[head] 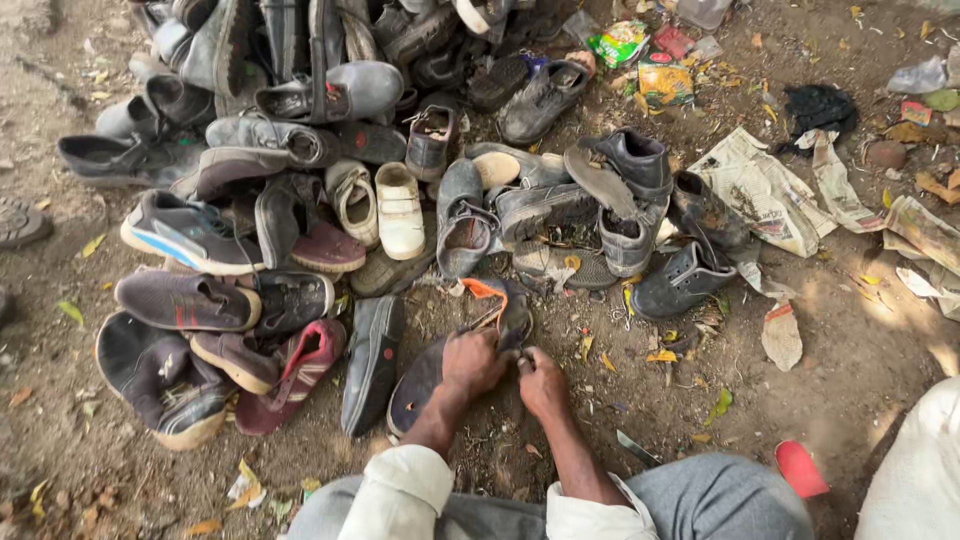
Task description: The person is using a knife to trim and prepare shoes for repair by scraping the soles and edges. They pick up various shoes and shoe parts from a pile on the ground to work on them.
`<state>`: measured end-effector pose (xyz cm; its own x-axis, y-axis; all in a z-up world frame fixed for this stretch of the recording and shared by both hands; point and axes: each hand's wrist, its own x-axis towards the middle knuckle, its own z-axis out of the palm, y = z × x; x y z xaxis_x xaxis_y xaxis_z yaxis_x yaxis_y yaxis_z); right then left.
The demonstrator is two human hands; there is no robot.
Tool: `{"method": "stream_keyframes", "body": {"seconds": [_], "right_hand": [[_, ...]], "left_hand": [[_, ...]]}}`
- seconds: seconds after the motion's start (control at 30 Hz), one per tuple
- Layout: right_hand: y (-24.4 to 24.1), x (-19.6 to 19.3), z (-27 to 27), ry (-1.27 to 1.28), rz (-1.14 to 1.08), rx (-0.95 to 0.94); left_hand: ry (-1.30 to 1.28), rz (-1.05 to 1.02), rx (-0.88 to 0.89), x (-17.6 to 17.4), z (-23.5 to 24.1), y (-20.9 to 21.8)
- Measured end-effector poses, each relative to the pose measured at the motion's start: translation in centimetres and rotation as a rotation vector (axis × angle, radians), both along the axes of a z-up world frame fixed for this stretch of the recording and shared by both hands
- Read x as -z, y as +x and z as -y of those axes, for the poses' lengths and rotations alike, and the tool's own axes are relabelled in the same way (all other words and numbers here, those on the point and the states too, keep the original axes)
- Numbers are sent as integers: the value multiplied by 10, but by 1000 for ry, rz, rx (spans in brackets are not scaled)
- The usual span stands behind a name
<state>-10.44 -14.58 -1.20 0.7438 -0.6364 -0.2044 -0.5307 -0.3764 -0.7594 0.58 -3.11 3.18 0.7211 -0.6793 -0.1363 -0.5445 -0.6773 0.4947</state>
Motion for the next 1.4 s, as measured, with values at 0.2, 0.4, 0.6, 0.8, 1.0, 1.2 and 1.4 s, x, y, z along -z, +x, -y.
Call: {"method": "stream_keyframes", "body": {"seconds": [0.2,0.4,0.6,0.8,1.0,1.2,1.4], "right_hand": [[21,14,5,-14,-173,-25],[11,21,-32,-110,-150,-8],[-10,12,-56,-178,-10,0],[27,-17,-45,16,-321,67],[31,17,-36,-81,-131,-20],[-16,57,-72,-356,-75,26],[15,-3,-57,23,-110,117]], "left_hand": [[-223,103,-96,11,0,0],[-245,-113,-356,15,3,10],[-379,-105,-374,7,-2,4],[-356,-190,-415,8,-6,6],[-431,-194,-318,26,-8,12],[-380,-119,-483,34,0,10],[-534,-238,-413,22,-7,11]]}}
